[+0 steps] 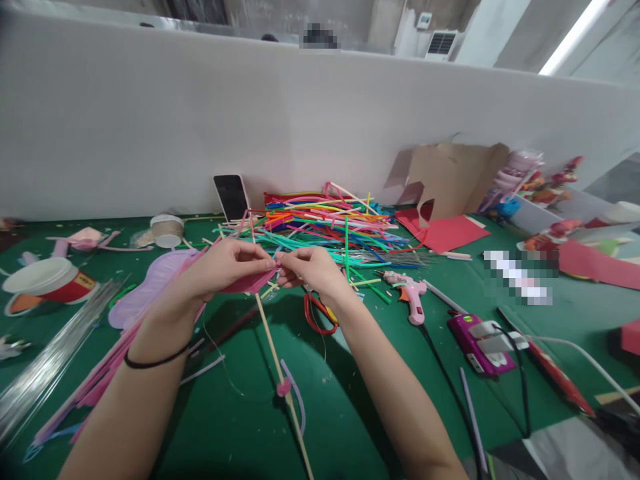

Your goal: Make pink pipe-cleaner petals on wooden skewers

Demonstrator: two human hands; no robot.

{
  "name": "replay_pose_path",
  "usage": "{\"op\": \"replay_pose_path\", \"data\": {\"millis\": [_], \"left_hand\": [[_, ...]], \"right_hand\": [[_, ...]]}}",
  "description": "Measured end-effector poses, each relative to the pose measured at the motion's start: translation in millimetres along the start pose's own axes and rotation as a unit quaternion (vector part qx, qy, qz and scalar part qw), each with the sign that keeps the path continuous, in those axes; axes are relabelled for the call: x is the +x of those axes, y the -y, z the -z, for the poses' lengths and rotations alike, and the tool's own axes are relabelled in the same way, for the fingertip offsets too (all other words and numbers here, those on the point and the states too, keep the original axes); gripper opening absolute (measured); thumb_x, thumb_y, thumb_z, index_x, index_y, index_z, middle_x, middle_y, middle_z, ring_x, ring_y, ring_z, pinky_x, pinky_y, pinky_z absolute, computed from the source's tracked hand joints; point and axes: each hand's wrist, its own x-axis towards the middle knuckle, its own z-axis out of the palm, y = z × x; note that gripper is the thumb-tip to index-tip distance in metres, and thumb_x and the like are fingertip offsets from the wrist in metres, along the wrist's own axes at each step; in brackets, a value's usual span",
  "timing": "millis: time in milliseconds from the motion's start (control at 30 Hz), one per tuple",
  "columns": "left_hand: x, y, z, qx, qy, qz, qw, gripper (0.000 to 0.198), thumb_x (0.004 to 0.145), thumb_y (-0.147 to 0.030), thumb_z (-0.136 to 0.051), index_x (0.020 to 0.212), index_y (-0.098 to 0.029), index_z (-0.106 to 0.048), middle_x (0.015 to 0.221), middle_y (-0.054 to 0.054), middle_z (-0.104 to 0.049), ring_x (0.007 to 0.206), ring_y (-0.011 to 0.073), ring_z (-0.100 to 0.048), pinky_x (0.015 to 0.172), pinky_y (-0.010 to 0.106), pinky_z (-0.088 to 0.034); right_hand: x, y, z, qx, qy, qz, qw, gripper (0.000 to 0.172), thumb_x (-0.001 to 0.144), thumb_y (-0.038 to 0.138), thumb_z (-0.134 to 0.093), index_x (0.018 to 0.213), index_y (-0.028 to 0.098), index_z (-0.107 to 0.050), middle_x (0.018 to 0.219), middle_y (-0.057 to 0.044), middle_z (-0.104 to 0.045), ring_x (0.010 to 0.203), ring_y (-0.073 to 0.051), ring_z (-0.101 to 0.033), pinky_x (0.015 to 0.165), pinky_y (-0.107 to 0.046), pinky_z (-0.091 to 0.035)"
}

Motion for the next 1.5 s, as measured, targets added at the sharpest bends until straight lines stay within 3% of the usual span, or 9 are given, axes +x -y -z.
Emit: {"op": "replay_pose_path", "data": {"millis": [233, 467, 633, 733, 1000, 1233, 1500], "left_hand": [[-0.6, 0.5, 1.4, -0.023, 0.019, 0.016, 0.999, 0.032, 0.078, -0.048, -0.064, 0.081, -0.017, -0.071, 0.080, 0.003, -0.072, 0.073, 0.0159, -0.063, 0.063, 0.024, -0.046], [-0.3, 5.7, -3.1, -0.092, 0.133, 0.049, 0.986, 0.037, 0.075, -0.055, -0.065, 0.083, -0.018, -0.067, 0.071, 0.001, -0.066, 0.061, 0.0125, -0.059, 0.052, 0.022, -0.044], [1.2, 7.1, -5.1, -0.127, 0.134, 0.057, 0.981, 0.036, 0.078, -0.053, -0.062, 0.089, -0.019, -0.062, 0.069, -0.001, -0.058, 0.055, 0.0094, -0.052, 0.046, 0.020, -0.036], [1.1, 6.2, -6.6, -0.143, 0.129, 0.068, 0.979, 0.034, 0.079, -0.052, -0.061, 0.085, -0.019, -0.058, 0.068, -0.002, -0.057, 0.054, 0.0091, -0.049, 0.047, 0.020, -0.035], [0.7, 4.6, -10.9, -0.140, 0.133, 0.060, 0.979, 0.028, 0.080, -0.045, -0.060, 0.089, -0.018, -0.059, 0.070, -0.001, -0.058, 0.056, 0.0103, -0.053, 0.052, 0.022, -0.041], [0.1, 4.3, -13.6, -0.148, 0.152, 0.044, 0.976, 0.029, 0.081, -0.046, -0.059, 0.092, -0.018, -0.059, 0.070, -0.002, -0.057, 0.058, 0.0111, -0.054, 0.054, 0.024, -0.043], [1.8, 4.0, -18.9, -0.170, 0.164, 0.023, 0.971, 0.028, 0.083, -0.046, -0.057, 0.089, -0.019, -0.057, 0.069, -0.002, -0.055, 0.060, 0.0116, -0.053, 0.057, 0.025, -0.046]], "right_hand": [[-1.8, -2.1, -5.3, -0.077, -0.029, 0.079, 0.994, 0.041, 0.071, 0.056, -0.072, 0.068, 0.017, -0.058, 0.059, 0.001, -0.060, 0.051, -0.013, -0.063, 0.044, -0.022, -0.046], [1.7, -7.0, -2.8, -0.187, -0.095, 0.118, 0.970, 0.037, 0.079, 0.055, -0.064, 0.070, 0.019, -0.057, 0.051, 0.000, -0.059, 0.044, -0.014, -0.058, 0.040, -0.023, -0.039], [1.5, -0.3, 4.6, -0.085, -0.038, 0.085, 0.992, 0.046, 0.082, 0.062, -0.056, 0.075, 0.017, -0.061, 0.072, -0.004, -0.068, 0.051, -0.013, -0.063, 0.038, -0.020, -0.041], [-1.3, 5.4, 7.9, -0.055, -0.028, 0.054, 0.997, 0.047, 0.086, 0.059, -0.052, 0.077, 0.015, -0.064, 0.074, -0.006, -0.068, 0.054, -0.012, -0.064, 0.040, -0.019, -0.043], [-2.4, 5.3, 4.7, -0.121, -0.027, 0.094, 0.988, 0.023, 0.079, 0.040, -0.065, 0.076, 0.017, -0.063, 0.065, -0.001, -0.063, 0.056, -0.013, -0.062, 0.045, -0.019, -0.047], [-0.9, 3.3, 5.9, -0.149, -0.011, 0.097, 0.984, 0.024, 0.080, 0.041, -0.061, 0.075, 0.017, -0.062, 0.063, 0.000, -0.062, 0.053, -0.011, -0.058, 0.044, -0.020, -0.045], [-0.3, 0.0, 4.6, -0.129, 0.003, 0.163, 0.978, 0.020, 0.080, 0.035, -0.062, 0.072, 0.017, -0.060, 0.061, 0.003, -0.059, 0.052, -0.009, -0.053, 0.049, -0.020, -0.040]]}}
